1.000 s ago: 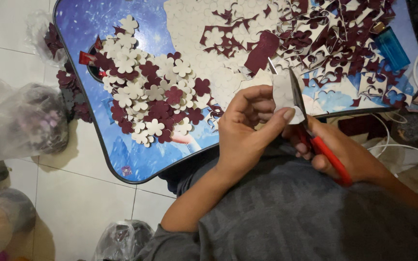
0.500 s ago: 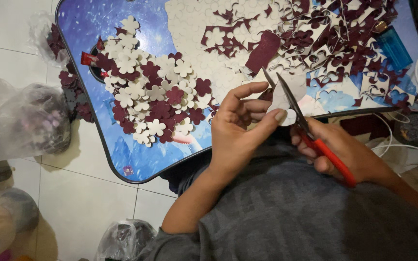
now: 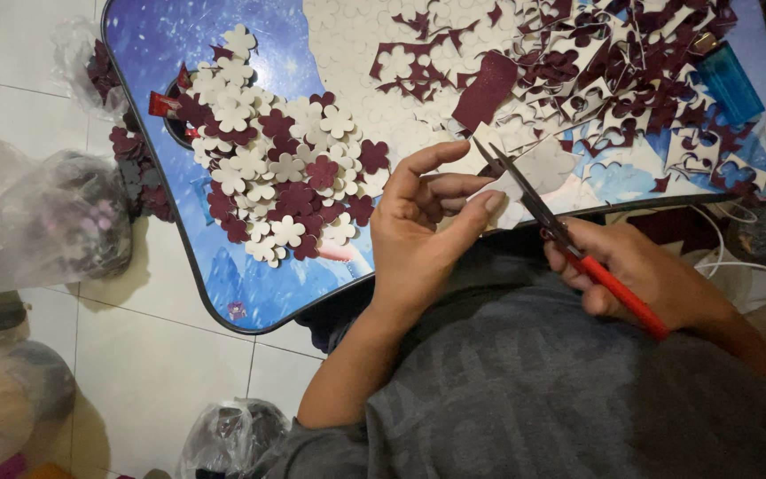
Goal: The person uses red-handled scissors to cut small flower-shaped pieces from white and maroon sheets. They hold each piece with the left hand and trim the edges with the right hand, placing finished pieces into a pile on the table.
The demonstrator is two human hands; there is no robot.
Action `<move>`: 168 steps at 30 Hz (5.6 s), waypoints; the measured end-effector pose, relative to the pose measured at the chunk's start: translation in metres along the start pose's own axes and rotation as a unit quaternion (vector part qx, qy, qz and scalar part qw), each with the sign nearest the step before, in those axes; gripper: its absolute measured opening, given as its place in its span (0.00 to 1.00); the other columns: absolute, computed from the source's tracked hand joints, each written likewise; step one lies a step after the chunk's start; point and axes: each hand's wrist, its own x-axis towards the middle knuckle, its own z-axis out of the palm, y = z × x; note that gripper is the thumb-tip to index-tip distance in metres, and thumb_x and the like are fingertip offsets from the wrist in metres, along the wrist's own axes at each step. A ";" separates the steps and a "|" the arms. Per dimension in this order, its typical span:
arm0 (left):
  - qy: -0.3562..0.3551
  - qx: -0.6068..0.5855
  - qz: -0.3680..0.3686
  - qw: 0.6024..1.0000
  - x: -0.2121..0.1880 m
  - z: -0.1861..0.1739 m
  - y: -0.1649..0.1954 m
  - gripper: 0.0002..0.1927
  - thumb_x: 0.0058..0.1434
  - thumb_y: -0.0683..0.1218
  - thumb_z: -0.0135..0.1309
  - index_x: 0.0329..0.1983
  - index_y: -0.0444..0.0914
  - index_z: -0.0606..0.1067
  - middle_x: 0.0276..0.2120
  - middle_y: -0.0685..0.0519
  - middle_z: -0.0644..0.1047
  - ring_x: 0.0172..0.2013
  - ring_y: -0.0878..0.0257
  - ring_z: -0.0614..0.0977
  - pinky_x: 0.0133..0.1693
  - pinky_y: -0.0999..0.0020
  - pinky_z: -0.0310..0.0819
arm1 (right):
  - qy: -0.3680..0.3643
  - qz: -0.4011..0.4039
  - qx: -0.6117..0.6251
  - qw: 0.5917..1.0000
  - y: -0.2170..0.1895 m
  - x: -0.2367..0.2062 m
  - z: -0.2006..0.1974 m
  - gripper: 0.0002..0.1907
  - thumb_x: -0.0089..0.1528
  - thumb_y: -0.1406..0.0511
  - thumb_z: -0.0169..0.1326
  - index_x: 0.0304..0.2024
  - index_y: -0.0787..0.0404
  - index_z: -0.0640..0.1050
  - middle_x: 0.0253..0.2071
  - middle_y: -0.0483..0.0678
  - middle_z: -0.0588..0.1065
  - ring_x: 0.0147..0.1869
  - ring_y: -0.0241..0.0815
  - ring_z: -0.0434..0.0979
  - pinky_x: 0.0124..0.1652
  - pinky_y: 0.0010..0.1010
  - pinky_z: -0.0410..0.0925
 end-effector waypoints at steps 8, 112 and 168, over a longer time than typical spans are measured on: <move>0.029 -0.044 0.038 0.998 0.002 -0.001 -0.005 0.27 0.68 0.34 0.60 0.68 0.30 0.66 0.46 0.44 0.81 0.47 0.64 0.83 0.51 0.71 0.81 | -0.006 -0.005 -0.003 1.000 0.003 -0.001 -0.002 0.46 0.46 0.24 0.41 0.34 0.57 0.72 0.16 0.39 0.66 0.18 0.32 0.67 0.20 0.28 0.62; -0.030 -0.085 -0.020 0.996 -0.006 0.015 -0.030 0.21 0.66 0.35 0.62 0.61 0.30 0.71 0.41 0.50 0.80 0.41 0.67 0.83 0.45 0.74 0.80 | -0.003 0.020 0.199 0.980 -0.007 0.010 0.019 0.65 0.40 0.20 0.43 0.55 0.66 0.68 0.28 0.42 0.65 0.29 0.34 0.64 0.29 0.27 0.64; -0.014 0.123 0.029 0.992 -0.008 0.006 -0.006 0.13 0.66 0.42 0.64 0.52 0.34 0.80 0.43 0.55 0.83 0.42 0.72 0.83 0.48 0.75 0.79 | -0.004 0.043 0.094 0.995 -0.008 0.007 0.006 0.62 0.38 0.20 0.39 0.50 0.63 0.70 0.22 0.41 0.65 0.22 0.32 0.63 0.21 0.26 0.61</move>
